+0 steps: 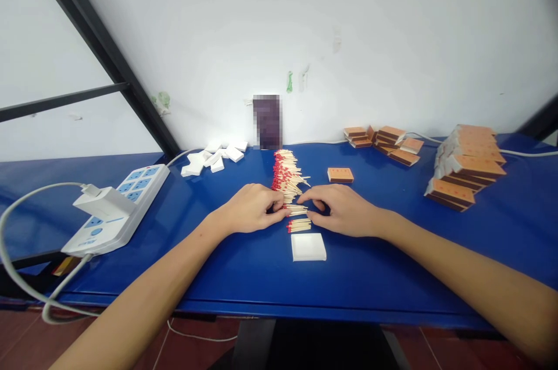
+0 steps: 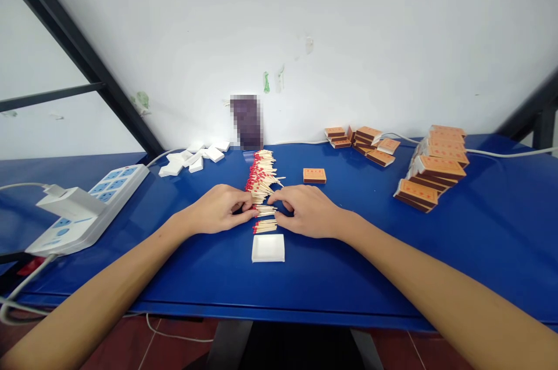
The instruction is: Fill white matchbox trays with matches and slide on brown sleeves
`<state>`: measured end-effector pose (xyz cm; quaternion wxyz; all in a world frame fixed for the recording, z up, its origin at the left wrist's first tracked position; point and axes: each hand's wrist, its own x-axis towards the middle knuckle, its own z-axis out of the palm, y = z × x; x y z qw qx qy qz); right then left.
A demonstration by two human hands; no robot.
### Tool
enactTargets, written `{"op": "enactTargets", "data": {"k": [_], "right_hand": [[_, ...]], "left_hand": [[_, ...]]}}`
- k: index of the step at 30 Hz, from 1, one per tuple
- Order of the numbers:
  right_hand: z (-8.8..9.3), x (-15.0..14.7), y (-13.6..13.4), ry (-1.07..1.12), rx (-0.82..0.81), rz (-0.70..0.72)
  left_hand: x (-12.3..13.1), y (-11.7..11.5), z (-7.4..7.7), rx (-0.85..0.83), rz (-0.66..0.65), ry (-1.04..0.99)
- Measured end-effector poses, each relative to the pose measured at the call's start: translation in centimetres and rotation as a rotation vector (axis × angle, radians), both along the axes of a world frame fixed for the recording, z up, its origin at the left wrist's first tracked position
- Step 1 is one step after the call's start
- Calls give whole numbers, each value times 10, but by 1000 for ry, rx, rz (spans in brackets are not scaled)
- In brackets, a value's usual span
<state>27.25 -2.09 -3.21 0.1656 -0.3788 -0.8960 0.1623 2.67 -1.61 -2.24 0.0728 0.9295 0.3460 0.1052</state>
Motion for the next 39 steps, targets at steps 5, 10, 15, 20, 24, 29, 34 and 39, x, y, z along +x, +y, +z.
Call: {"op": "enactTargets", "data": {"k": [5, 10, 15, 20, 24, 29, 34, 39], "right_hand": [[0, 0, 0, 6, -9, -5], [2, -1, 0, 10, -32, -5], [2, -1, 0, 5, -29, -1], [4, -2, -1, -9, -38, -5], [3, -2, 0, 1, -24, -1], [0, -1, 1, 0, -16, 10], [-1, -1, 2, 24, -19, -3], [1, -1, 2, 23, -30, -7]], "left_hand": [[-1, 1, 0, 4, 28, 1], [-1, 0, 0, -10, 31, 13], [-1, 0, 2, -34, 30, 15], [-1, -1, 2, -37, 27, 13], [0, 0, 1, -30, 23, 6], [1, 0, 0, -32, 27, 16], [1, -1, 2, -37, 36, 37], [1, -1, 3, -43, 41, 54]]}}
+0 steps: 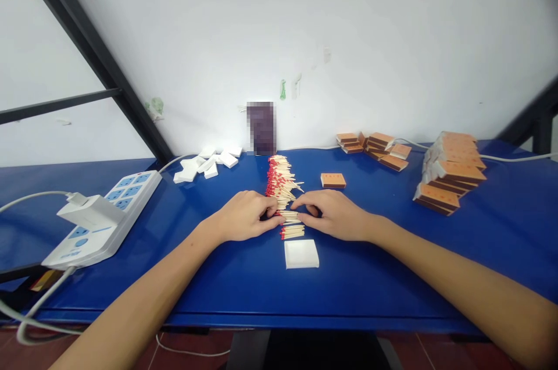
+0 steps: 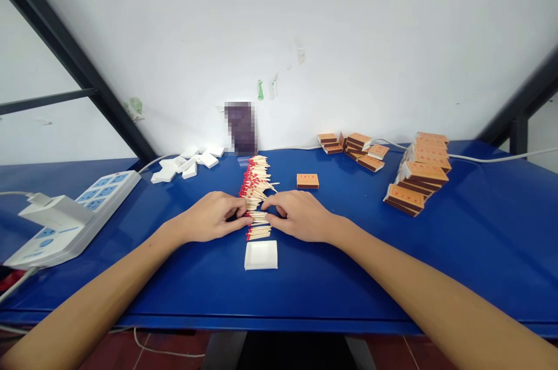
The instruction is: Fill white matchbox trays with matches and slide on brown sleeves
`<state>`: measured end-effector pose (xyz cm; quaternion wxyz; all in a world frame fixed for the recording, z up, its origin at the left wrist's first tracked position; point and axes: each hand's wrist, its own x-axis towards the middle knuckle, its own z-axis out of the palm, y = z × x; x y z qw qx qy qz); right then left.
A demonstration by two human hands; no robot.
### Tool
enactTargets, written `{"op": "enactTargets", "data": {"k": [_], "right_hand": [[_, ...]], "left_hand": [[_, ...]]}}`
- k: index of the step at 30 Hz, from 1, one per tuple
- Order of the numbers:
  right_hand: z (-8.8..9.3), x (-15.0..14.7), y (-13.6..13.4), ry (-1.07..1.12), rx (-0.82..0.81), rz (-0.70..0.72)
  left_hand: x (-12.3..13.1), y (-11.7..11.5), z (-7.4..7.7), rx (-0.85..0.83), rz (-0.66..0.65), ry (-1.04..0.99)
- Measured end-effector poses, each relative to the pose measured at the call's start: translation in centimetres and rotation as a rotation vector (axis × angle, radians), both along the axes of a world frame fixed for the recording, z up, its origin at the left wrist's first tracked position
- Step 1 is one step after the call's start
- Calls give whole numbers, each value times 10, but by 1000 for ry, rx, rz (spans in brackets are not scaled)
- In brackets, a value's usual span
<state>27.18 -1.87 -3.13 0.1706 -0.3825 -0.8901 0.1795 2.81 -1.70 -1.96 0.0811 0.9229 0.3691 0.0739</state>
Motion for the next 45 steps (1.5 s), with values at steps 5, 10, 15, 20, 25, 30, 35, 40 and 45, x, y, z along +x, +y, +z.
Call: {"op": "enactTargets", "data": {"k": [5, 10, 15, 20, 25, 30, 35, 40, 45], "right_hand": [[0, 0, 1, 2, -23, -3], [-2, 0, 2, 8, -29, 3], [-3, 0, 3, 6, -22, 0], [-3, 0, 3, 5, -20, 6], [-4, 0, 3, 2, -5, 11], [-4, 0, 4, 1, -16, 8], [-3, 0, 3, 10, -38, 12], [-3, 1, 4, 10, -41, 20], [-3, 3, 5, 19, -43, 22]], "left_hand": [[0, 0, 0, -7, 7, -3], [0, 0, -1, -19, -11, -37], [-1, 1, -2, -18, -14, -40], [-1, 0, -2, 4, -17, -28], [0, 0, -2, 16, -18, -34], [0, 0, -2, 15, -24, -38], [0, 0, -1, 14, -27, -32], [0, 0, -1, 15, -24, -28], [0, 0, -2, 69, 13, -41]]}}
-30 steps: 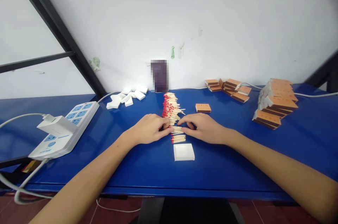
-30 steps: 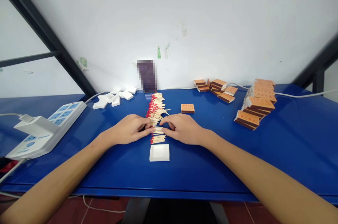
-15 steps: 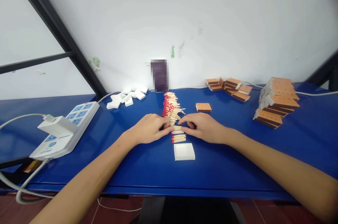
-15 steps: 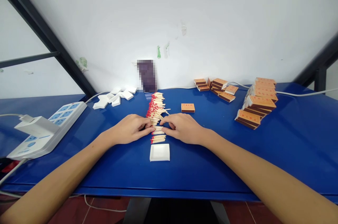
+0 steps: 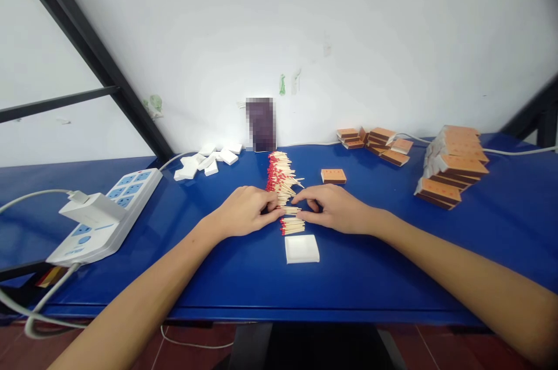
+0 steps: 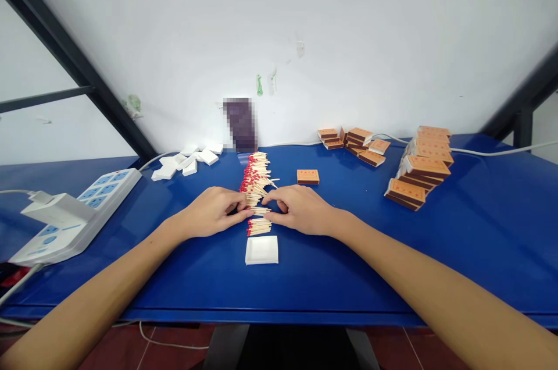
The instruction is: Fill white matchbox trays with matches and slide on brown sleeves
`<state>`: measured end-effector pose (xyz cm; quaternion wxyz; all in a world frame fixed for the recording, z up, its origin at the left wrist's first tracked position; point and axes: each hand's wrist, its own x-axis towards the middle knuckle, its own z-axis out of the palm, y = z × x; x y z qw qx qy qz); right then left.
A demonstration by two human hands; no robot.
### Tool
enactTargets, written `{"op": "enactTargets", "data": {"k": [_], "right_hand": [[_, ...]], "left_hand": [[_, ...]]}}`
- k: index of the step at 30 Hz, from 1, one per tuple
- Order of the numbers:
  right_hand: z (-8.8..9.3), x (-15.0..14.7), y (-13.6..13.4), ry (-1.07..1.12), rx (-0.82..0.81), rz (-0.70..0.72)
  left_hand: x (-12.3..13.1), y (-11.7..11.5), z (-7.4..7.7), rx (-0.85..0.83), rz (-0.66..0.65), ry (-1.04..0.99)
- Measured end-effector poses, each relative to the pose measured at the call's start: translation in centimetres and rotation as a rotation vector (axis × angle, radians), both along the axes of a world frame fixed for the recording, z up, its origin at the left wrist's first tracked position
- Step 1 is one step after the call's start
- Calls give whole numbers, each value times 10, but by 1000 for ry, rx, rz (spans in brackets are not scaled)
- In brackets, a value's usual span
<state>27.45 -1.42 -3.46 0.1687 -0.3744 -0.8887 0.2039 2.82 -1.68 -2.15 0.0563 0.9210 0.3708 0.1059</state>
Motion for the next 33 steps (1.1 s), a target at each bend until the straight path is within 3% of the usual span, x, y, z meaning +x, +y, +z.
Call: {"op": "enactTargets", "data": {"k": [9, 17, 23, 33], "right_hand": [[6, 3, -2, 32, -8, 43], [1, 4, 0, 28, 31, 38], [7, 4, -4, 65, 76, 74], [11, 2, -8, 67, -8, 172]], "left_hand": [[1, -7, 10, -13, -47, -4], [1, -7, 8, 13, -50, 15], [0, -8, 8, -9, -76, -17], [7, -17, 14, -35, -182, -46]]}}
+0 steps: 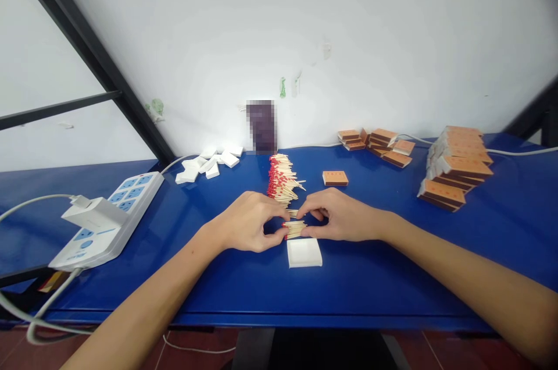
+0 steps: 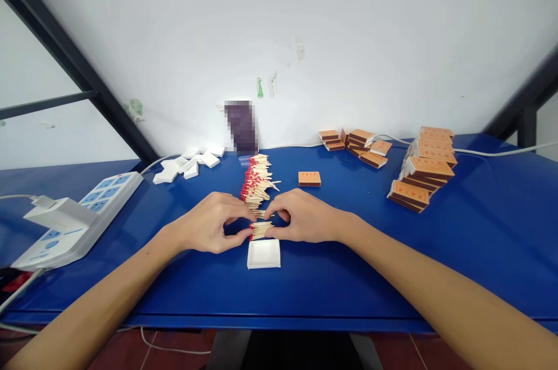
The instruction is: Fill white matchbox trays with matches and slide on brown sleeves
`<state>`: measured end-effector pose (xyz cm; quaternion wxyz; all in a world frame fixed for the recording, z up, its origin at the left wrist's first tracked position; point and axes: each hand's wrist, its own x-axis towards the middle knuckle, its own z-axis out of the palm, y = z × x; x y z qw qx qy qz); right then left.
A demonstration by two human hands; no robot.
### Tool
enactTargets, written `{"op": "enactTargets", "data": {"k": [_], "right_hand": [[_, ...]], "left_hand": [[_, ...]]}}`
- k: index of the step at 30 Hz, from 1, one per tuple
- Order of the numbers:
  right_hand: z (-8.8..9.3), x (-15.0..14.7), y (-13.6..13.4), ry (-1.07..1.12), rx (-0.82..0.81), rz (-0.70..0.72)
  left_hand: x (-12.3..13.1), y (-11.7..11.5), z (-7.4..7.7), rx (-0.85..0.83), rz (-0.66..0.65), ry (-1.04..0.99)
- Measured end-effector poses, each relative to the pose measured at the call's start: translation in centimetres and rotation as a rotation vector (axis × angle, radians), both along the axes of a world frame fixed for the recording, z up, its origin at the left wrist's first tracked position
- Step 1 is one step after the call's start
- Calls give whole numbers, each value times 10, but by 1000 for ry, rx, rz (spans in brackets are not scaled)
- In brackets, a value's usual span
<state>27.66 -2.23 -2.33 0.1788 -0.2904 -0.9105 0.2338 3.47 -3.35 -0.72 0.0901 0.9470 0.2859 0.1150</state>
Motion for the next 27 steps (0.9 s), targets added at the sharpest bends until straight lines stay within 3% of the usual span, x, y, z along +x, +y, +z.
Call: {"op": "enactTargets", "data": {"k": [27], "right_hand": [[-1, -5, 1, 29, -76, -60]], "left_hand": [[2, 0, -1, 11, 27, 77]]}}
